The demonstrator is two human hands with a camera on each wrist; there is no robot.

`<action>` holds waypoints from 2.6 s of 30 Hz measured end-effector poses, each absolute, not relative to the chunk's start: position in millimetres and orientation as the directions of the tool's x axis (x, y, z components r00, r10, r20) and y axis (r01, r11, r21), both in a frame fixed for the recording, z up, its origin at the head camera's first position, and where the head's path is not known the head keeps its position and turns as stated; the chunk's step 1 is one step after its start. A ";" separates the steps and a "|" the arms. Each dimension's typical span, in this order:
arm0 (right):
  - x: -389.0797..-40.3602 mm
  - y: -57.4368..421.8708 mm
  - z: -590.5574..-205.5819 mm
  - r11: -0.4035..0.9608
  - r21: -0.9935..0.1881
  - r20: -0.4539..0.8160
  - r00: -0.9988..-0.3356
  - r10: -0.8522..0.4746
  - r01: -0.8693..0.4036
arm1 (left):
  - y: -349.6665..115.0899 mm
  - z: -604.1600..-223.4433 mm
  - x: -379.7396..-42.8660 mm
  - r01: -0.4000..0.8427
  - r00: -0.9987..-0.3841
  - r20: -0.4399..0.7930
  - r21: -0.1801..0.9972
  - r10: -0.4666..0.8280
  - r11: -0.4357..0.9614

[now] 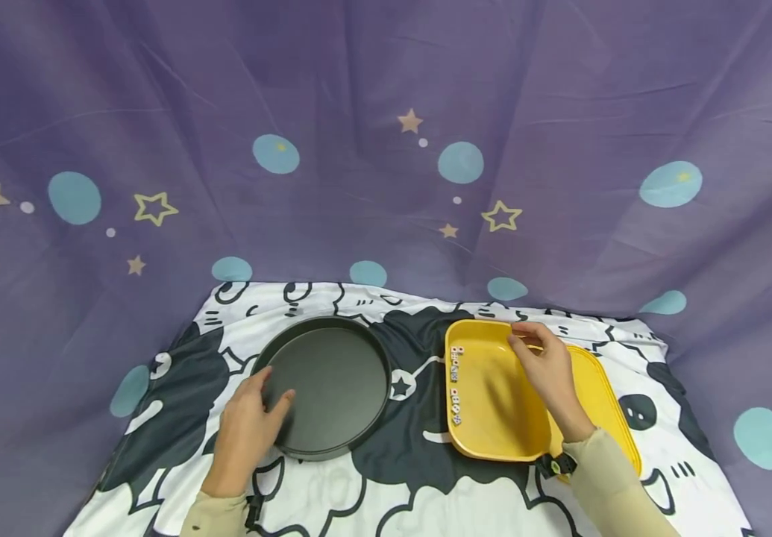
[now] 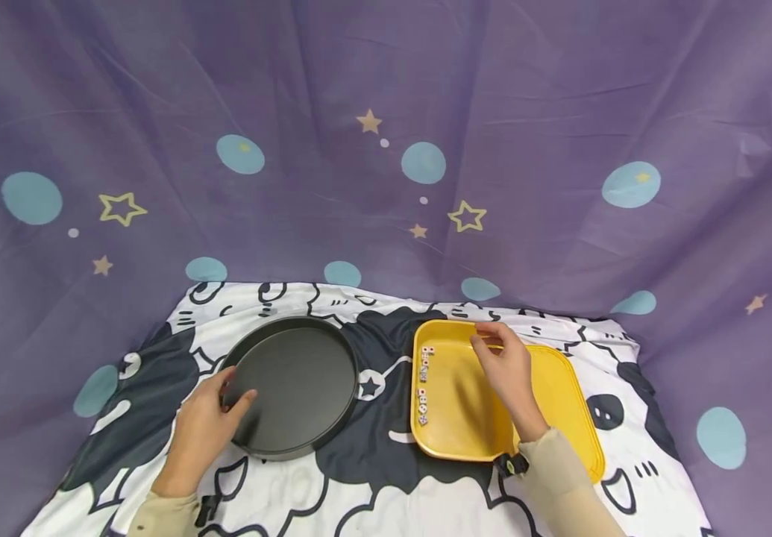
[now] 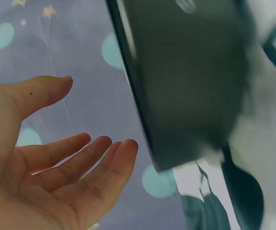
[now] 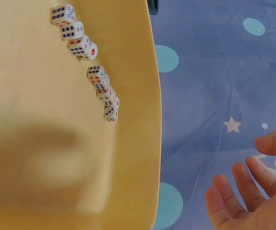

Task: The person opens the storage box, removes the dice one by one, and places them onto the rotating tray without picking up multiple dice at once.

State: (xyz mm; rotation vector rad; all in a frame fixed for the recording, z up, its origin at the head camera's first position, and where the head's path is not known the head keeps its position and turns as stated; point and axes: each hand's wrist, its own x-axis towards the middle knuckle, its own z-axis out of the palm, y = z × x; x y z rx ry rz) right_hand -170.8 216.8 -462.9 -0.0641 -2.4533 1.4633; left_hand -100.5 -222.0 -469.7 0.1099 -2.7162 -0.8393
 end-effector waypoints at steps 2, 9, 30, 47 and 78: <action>-178.3 212.5 -464.4 0.494 -0.862 0.219 -0.964 0.153 -0.117 | -230.3 -471.1 -100.4 -0.008 -0.952 0.252 0.554 -0.176 0.833; -201.6 198.9 -479.9 0.530 -0.839 0.182 -0.982 0.058 -0.124 | -253.8 -482.7 -101.0 -0.118 -0.964 0.132 0.565 -0.231 0.816; -236.3 177.5 -544.7 0.633 -0.774 -0.007 -1.000 0.011 0.012 | -278.6 -503.1 -99.4 -0.215 -0.972 -0.098 0.729 -0.213 0.650; -237.5 174.7 -553.4 0.656 -0.754 -0.007 -0.999 0.048 0.037 | -280.3 -504.9 -99.7 -0.239 -0.966 -0.125 0.763 -0.226 0.601; -225.8 115.7 -459.1 0.345 -0.929 0.088 -0.986 -0.143 -0.133 | -282.3 -506.1 -97.7 -0.225 -0.969 -0.116 0.784 -0.220 0.578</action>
